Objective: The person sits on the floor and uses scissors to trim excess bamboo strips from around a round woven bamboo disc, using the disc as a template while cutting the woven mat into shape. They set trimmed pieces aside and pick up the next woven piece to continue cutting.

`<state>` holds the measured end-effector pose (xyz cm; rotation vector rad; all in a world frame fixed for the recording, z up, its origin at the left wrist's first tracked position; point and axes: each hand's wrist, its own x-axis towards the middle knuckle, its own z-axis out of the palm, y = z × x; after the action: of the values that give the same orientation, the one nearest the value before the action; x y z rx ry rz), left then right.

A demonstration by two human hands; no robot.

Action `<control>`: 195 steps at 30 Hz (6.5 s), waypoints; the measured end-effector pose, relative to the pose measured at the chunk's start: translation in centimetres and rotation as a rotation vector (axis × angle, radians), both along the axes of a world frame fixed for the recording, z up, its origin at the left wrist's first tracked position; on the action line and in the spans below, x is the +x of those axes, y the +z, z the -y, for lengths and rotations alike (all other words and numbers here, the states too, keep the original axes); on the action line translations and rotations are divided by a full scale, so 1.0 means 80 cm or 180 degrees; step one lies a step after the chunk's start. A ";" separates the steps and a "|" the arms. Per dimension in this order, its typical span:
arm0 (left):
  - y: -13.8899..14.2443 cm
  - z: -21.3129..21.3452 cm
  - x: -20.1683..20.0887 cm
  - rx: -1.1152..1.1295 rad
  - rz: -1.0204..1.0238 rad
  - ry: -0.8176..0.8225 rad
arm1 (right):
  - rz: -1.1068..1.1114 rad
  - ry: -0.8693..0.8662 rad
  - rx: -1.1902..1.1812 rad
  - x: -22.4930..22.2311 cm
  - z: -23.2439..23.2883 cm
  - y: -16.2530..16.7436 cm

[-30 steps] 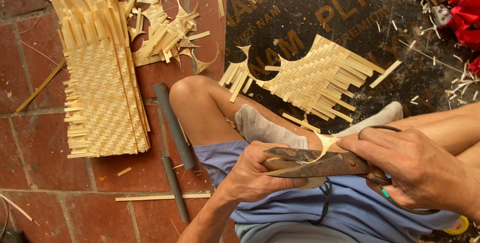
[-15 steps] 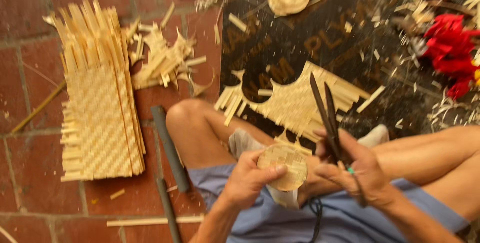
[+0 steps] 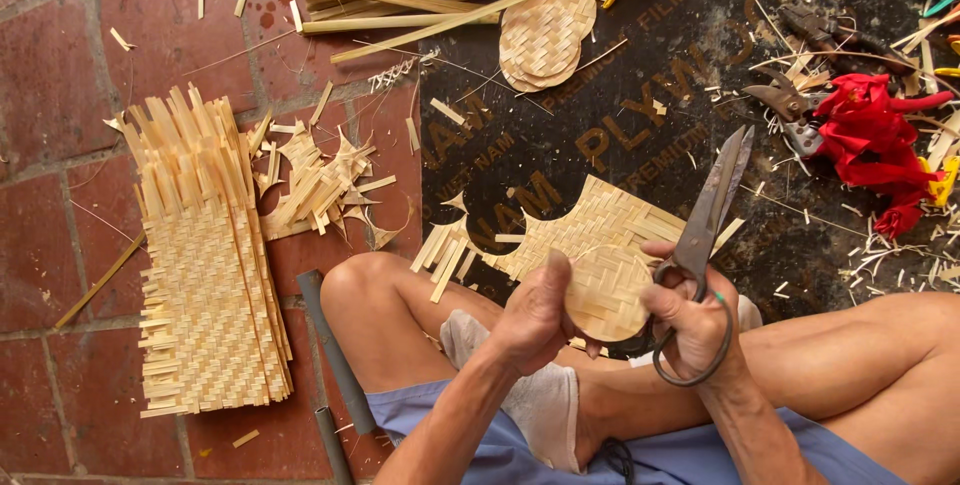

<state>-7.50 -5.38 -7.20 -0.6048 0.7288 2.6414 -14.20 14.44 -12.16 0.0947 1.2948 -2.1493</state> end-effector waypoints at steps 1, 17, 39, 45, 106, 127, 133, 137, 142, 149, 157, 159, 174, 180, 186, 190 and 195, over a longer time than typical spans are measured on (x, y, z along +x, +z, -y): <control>-0.003 -0.001 -0.005 -0.0095 -0.0089 -0.0026 | 0.0057 -0.0027 -0.0021 -0.005 0.001 -0.004; -0.067 -0.027 -0.024 0.0326 -0.0155 0.0418 | 0.0792 -0.0398 -0.0263 -0.040 -0.014 -0.018; -0.066 -0.035 -0.006 -0.0825 0.0132 0.1177 | -0.1764 0.0319 0.1473 -0.003 0.000 -0.027; -0.060 -0.024 0.013 -0.0880 0.0037 0.0873 | -0.0615 0.0582 0.1010 0.001 -0.003 -0.032; 0.126 0.108 -0.041 -0.6384 -0.2058 -0.0920 | -0.0114 -0.1850 -0.0867 -0.075 -0.135 -0.016; -0.028 -0.038 0.277 -0.1342 0.0829 0.2061 | -0.2121 0.2315 0.1974 0.047 0.083 0.083; -0.023 -0.039 0.275 -0.0668 0.0637 0.1581 | -0.2281 0.2463 0.2190 0.050 0.076 0.086; -0.027 -0.035 0.272 -0.0821 0.0659 0.1483 | -0.1876 0.2518 0.2058 0.043 0.072 0.099; -0.023 -0.036 0.273 -0.0800 0.0582 0.1594 | -0.2006 0.2229 0.1835 0.021 0.059 0.131; -0.015 -0.029 0.276 -0.0432 0.0525 0.1532 | -0.1914 0.1689 0.1379 0.011 0.047 0.169; -0.016 -0.029 0.277 -0.0454 0.0571 0.1332 | -0.1671 0.2213 0.1760 0.065 0.089 0.131; -0.018 -0.032 0.276 -0.0543 0.0575 0.1251 | -0.1691 0.2285 0.1899 0.069 0.090 0.123; 0.006 0.048 0.251 -0.0783 0.0493 0.1424 | -0.1290 0.2251 0.1443 0.052 0.094 0.097; -0.002 0.050 0.257 -0.0329 0.0181 0.1375 | -0.1436 0.2097 0.1487 0.042 0.111 0.129; -0.007 0.038 0.257 -0.0201 0.0137 0.1385 | -0.1907 0.2780 0.1936 0.042 0.163 0.136; -0.008 0.033 0.255 -0.0424 0.0161 0.1280 | -0.2377 0.2808 0.2225 0.054 0.174 0.135; -0.014 0.029 0.251 -0.0618 0.0306 0.1288 | -0.3057 0.2687 0.2599 0.067 0.176 0.131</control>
<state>12.62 -7.70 -8.30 -1.0213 0.9237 2.8941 -8.85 0.38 -1.66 -1.0598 2.1286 -0.8085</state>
